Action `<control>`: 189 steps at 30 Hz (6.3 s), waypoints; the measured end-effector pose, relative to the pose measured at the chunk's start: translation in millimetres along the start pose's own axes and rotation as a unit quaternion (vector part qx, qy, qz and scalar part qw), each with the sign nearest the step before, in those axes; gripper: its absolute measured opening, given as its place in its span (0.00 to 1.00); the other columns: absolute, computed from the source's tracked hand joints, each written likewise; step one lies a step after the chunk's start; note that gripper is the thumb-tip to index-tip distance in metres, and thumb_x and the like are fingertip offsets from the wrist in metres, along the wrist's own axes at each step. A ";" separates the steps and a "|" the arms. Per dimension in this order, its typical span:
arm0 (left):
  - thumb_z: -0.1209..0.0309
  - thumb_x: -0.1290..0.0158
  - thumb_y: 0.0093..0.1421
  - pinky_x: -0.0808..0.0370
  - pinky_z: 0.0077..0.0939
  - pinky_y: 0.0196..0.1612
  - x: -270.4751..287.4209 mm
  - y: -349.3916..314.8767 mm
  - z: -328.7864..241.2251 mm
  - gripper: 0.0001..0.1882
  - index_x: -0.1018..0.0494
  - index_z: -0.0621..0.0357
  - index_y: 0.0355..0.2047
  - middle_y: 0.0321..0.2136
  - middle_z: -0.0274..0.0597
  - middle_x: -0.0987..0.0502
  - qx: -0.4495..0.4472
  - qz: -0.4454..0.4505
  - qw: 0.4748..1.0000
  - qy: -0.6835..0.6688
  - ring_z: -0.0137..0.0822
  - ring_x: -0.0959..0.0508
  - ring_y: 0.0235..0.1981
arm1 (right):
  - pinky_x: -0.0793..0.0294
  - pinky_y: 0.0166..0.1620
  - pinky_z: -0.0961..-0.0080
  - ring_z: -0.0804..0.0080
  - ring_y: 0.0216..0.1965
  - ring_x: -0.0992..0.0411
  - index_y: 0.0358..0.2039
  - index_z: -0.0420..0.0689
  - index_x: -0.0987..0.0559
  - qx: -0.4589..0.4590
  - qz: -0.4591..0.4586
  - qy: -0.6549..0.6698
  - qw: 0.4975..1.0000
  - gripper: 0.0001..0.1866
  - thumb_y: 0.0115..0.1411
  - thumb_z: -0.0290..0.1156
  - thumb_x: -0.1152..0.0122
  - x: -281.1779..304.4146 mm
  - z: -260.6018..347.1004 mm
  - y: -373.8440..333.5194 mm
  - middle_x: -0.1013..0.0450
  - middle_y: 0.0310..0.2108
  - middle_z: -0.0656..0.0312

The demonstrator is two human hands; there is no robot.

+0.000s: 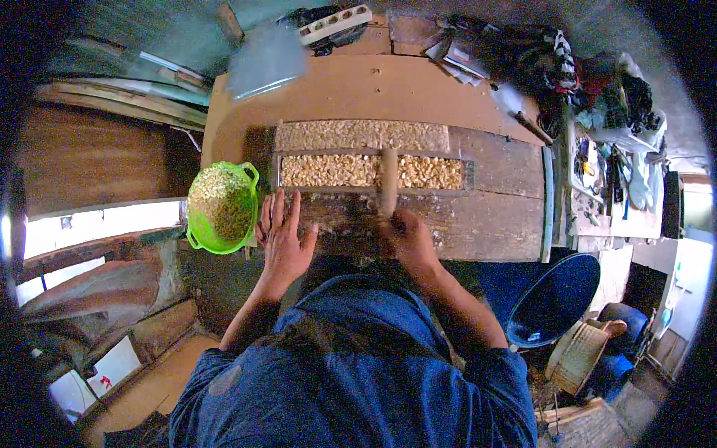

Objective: The person fills a long wooden mold with fermented soybeans from a green bowl by hand and levels the surface using a small wooden tool.

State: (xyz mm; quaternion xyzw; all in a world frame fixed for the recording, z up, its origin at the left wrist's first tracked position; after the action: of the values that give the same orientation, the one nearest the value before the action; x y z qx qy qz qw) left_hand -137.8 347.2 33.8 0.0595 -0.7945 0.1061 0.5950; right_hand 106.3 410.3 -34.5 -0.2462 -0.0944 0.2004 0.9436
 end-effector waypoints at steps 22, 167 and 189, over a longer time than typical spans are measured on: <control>0.55 0.47 0.60 0.54 0.67 0.62 -4.3 -1.3 -23.3 0.38 0.44 0.50 0.68 0.69 0.53 0.49 -0.022 -0.023 0.999 0.000 0.61 0.52 0.68 | 0.29 0.27 0.76 0.78 0.25 0.30 0.35 0.37 0.24 0.026 0.040 -0.095 0.994 0.08 0.61 0.29 0.37 29.3 26.3 0.2 0.26 0.25 0.63; 0.53 0.50 0.64 0.49 0.59 0.60 -21.2 -39.6 -36.7 0.33 0.41 0.47 0.66 0.59 0.52 0.39 0.111 -0.099 0.986 -0.075 0.58 0.41 0.60 | 0.31 0.28 0.73 0.73 0.24 0.29 0.38 0.36 0.24 -0.011 -0.269 -0.260 0.927 0.11 0.63 0.32 0.41 214.1 -24.4 -60.8 0.27 0.24 0.59; 0.59 0.49 0.64 0.48 0.53 0.65 -7.7 -29.5 39.6 0.34 0.45 0.54 0.68 0.63 0.54 0.39 0.041 -0.123 0.969 -0.211 0.56 0.40 0.63 | 0.31 0.55 0.56 0.50 0.51 0.35 0.47 0.45 0.23 0.336 -0.100 -0.519 0.779 0.26 0.43 0.20 0.45 21.6 108.1 79.4 0.30 0.47 0.52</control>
State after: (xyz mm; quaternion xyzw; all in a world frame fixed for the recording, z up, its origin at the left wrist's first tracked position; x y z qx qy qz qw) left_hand -166.0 308.9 18.7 0.2022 -0.8835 0.0495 0.4197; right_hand 69.5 529.0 20.5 0.2389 -0.5209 0.2212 0.7891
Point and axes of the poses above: each hand's wrist, its own y-axis towards the middle knuckle, its own x-axis out of the back of the hand, z = x × y, the point moved 5 cm from there along y, towards the middle knuckle
